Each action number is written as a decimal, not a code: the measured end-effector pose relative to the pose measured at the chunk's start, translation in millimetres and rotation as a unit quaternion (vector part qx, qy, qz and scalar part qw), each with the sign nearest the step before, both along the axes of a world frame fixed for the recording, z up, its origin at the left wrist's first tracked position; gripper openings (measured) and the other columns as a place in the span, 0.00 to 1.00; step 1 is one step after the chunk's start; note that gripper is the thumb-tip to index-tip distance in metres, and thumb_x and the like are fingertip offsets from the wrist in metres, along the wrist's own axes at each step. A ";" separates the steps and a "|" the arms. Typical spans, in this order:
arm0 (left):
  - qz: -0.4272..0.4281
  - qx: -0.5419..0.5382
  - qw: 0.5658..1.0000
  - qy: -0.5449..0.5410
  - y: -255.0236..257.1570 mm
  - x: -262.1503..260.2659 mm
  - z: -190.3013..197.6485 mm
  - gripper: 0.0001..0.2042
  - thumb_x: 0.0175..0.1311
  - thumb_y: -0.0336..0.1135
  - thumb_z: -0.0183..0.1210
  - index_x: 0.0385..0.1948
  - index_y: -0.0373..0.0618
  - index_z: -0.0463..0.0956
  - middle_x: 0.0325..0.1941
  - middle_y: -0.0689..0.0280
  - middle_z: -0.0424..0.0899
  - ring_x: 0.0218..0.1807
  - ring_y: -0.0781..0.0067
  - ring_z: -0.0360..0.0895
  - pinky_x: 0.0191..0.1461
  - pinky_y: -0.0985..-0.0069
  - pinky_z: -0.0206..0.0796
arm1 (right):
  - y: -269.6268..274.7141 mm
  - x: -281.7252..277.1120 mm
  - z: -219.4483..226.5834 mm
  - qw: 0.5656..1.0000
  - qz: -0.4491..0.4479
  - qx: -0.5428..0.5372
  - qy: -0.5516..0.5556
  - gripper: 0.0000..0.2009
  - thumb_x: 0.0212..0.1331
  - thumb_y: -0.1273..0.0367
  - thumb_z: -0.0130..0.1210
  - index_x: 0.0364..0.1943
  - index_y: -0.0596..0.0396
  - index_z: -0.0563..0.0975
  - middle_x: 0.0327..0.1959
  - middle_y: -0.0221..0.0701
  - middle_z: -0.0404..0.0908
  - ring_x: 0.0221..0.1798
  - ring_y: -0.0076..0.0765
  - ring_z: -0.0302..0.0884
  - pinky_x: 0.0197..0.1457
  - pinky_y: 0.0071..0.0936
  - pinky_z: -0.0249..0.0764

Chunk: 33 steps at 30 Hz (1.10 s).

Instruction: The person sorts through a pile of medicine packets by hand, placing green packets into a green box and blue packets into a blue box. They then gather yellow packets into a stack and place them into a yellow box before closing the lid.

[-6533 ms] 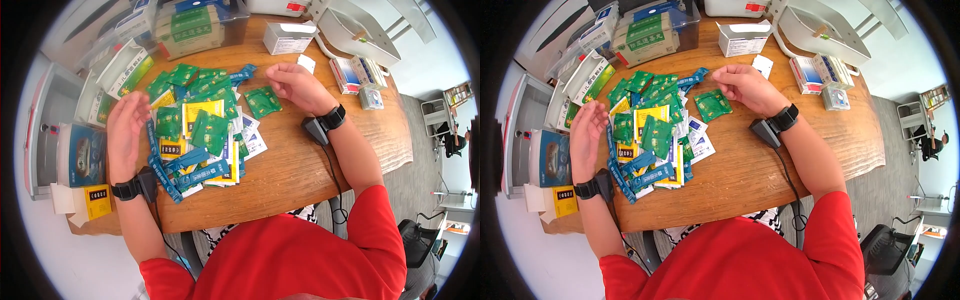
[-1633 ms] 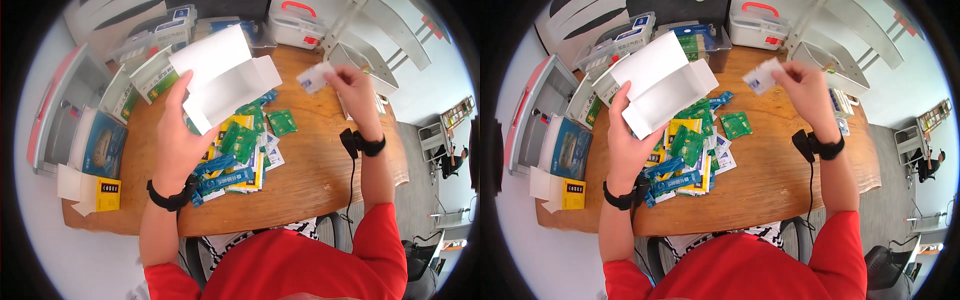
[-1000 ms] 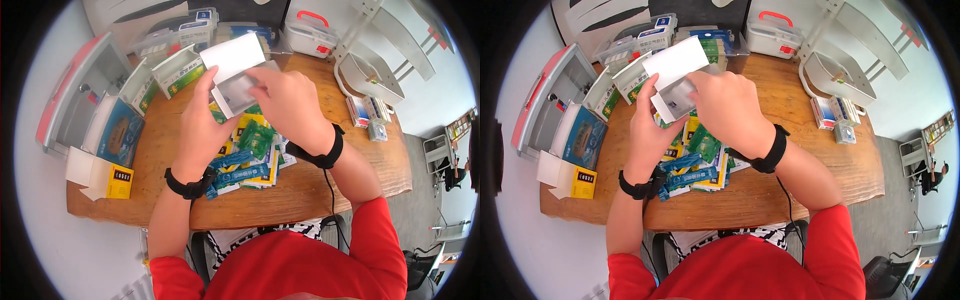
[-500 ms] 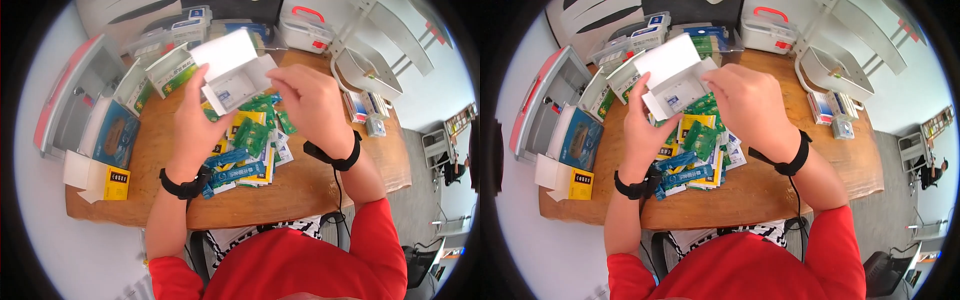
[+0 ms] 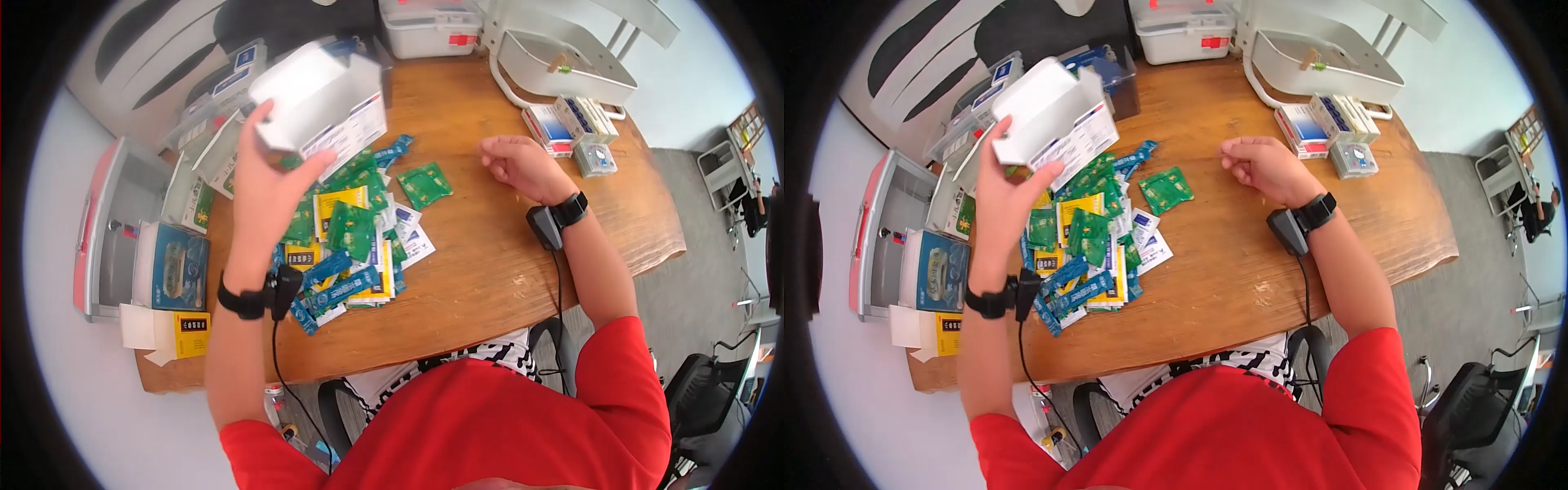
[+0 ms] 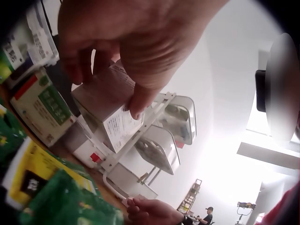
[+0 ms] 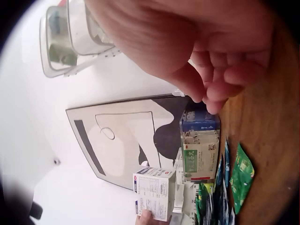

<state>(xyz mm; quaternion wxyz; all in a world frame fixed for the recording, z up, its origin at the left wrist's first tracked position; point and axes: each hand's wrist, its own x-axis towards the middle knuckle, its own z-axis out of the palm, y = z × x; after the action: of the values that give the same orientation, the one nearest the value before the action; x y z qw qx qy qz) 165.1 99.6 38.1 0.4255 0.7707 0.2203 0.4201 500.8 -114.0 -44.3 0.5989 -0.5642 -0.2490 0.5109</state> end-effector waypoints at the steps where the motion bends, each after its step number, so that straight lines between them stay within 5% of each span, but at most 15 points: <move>1: -0.004 0.027 0.997 0.068 3.6 13.6 6.5 0.46 0.57 0.32 0.81 0.76 0.36 0.62 0.68 0.48 0.76 0.64 0.61 0.80 0.65 0.67 0.76 | -1.5 3.6 -0.3 1.000 -0.002 0.001 0.007 0.09 0.77 0.64 0.60 0.48 0.56 0.84 0.37 0.25 0.85 0.31 0.18 0.73 0.36 0.19 0.70; 5: -0.104 -0.042 0.985 0.131 8.7 94.4 9.7 0.49 0.53 0.42 0.84 0.74 0.34 0.63 0.60 0.50 0.83 0.59 0.62 0.83 0.63 0.68 0.77 | 1.9 5.0 -0.9 0.998 0.005 0.029 0.054 0.08 0.77 0.66 0.61 0.48 0.56 0.84 0.38 0.26 0.86 0.34 0.20 0.76 0.41 0.19 0.73; 8: -0.120 0.056 0.978 0.161 32.3 164.4 -20.5 0.52 0.50 0.43 0.84 0.75 0.32 0.62 0.65 0.45 0.82 0.66 0.58 0.82 0.71 0.67 0.73 | 0.0 0.5 -2.3 0.999 0.015 0.026 0.044 0.07 0.77 0.67 0.61 0.48 0.55 0.84 0.39 0.26 0.86 0.35 0.21 0.79 0.43 0.19 0.76; 12: -0.132 0.095 0.967 0.197 30.3 233.2 -40.9 0.51 0.52 0.35 0.84 0.76 0.30 0.59 0.63 0.49 0.82 0.63 0.64 0.83 0.67 0.69 0.76 | -1.5 9.2 -6.7 0.997 0.027 0.040 0.065 0.08 0.76 0.66 0.63 0.46 0.56 0.84 0.39 0.27 0.87 0.37 0.21 0.82 0.44 0.19 0.79; 16: -0.117 0.130 0.953 0.246 26.4 264.1 -57.1 0.54 0.49 0.40 0.84 0.76 0.29 0.58 0.68 0.41 0.80 0.70 0.54 0.80 0.74 0.67 0.71 | -1.3 15.9 -11.9 0.994 0.040 0.058 0.086 0.08 0.77 0.66 0.62 0.46 0.57 0.83 0.39 0.28 0.87 0.37 0.22 0.84 0.44 0.20 0.80; 21: -0.126 0.151 0.941 0.276 36.6 265.7 -61.9 0.58 0.47 0.44 0.83 0.79 0.29 0.55 0.72 0.36 0.76 0.74 0.48 0.77 0.77 0.66 0.68 | -1.8 17.3 -13.6 0.994 0.039 0.054 0.092 0.09 0.77 0.66 0.62 0.47 0.58 0.83 0.39 0.29 0.87 0.37 0.23 0.83 0.45 0.20 0.80; 26: -0.107 0.115 0.938 0.309 26.6 231.3 -22.9 0.63 0.52 0.52 0.83 0.83 0.33 0.48 0.76 0.33 0.70 0.76 0.43 0.73 0.78 0.59 0.68 | -1.9 18.1 -16.0 0.994 0.045 0.065 0.078 0.10 0.78 0.66 0.59 0.51 0.59 0.83 0.41 0.30 0.87 0.40 0.24 0.84 0.47 0.21 0.81; 31: -0.138 0.013 0.955 0.264 -5.6 128.0 55.3 0.51 0.65 0.51 0.76 0.84 0.43 0.53 0.80 0.45 0.70 0.79 0.52 0.71 0.80 0.60 0.65 | -2.5 19.7 -16.8 0.993 0.052 0.078 0.069 0.11 0.79 0.66 0.57 0.54 0.60 0.82 0.42 0.30 0.86 0.41 0.25 0.84 0.47 0.22 0.81; 33: -0.134 -0.013 0.973 0.190 -11.0 71.1 70.6 0.49 0.65 0.48 0.76 0.82 0.39 0.55 0.79 0.42 0.70 0.80 0.54 0.70 0.78 0.58 0.67 | -2.0 17.5 -17.3 0.993 0.059 0.076 0.063 0.12 0.79 0.66 0.57 0.55 0.61 0.82 0.41 0.29 0.86 0.41 0.25 0.84 0.47 0.22 0.81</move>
<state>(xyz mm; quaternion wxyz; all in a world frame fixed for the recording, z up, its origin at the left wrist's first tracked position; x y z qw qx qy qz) 236.1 88.6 108.7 0.4382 0.8532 0.1975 0.2027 518.3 -115.9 -61.6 0.6235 -0.4679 -0.2821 0.5592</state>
